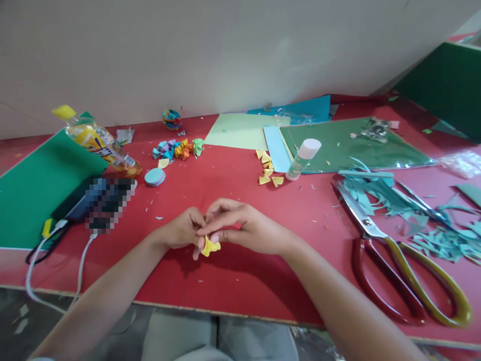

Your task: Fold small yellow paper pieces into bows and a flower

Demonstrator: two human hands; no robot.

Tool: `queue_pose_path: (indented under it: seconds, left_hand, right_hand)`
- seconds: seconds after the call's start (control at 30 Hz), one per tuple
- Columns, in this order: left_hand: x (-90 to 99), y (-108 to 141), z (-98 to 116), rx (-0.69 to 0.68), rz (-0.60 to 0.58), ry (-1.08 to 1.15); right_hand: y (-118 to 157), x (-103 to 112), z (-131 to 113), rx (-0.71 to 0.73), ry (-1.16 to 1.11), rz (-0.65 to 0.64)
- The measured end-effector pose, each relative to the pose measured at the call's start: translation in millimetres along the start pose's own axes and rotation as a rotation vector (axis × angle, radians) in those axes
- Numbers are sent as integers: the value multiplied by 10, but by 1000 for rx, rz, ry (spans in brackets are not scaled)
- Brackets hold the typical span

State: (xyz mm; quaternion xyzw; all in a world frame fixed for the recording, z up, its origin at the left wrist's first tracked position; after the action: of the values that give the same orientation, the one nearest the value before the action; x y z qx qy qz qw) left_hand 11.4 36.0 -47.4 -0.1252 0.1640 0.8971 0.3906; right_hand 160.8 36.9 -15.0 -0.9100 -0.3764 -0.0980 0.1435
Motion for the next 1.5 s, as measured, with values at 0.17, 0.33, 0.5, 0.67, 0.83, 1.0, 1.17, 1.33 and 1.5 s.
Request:
queue_pose_path:
  seconds: [0.17,0.33,0.5,0.67,0.83,1.0,1.17,1.33,1.5]
  left_hand:
    - [1,-5,-93,130,-79,25]
    - [81,-38,39,-158,186,-14]
    - [128,100,305,-716,604,-462]
    - [-3,132,303,-875,506,-797]
    - [5,109,267,-828,554,-803]
    - [59,85,263,-706,551,-663]
    - [61,73,240,-659,553,-573]
    - [18,120,267,-799,644,-675]
    - [-48,142,284,-936,546,-1044]
  right_hand:
    - [11,-56,-90,77,16,7]
    - [18,15,-92,75,195,241]
    - [23,124,-37,2,377,448]
    - [26,116,-13,22,424,467]
    - [20,90,-6,6,452,468]
    - [15,85,6,17,445,459]
    - [19,99,7,-1,438,484]
    - [15,91,6,-36,467,537]
    - [16,56,22,-54,512,602]
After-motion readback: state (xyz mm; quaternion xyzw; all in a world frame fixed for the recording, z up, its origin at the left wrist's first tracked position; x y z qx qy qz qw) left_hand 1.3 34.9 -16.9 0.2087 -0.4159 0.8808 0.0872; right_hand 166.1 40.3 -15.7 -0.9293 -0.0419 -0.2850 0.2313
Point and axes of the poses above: each hand's wrist, its own y-axis away from the middle knuckle, its own x-axis out of the back of the hand, z = x × y, the point moved 3 cm from there along -y, towards the middle knuckle, and after that the axes turned 6 degrees about -x, right-handed, at the moved point
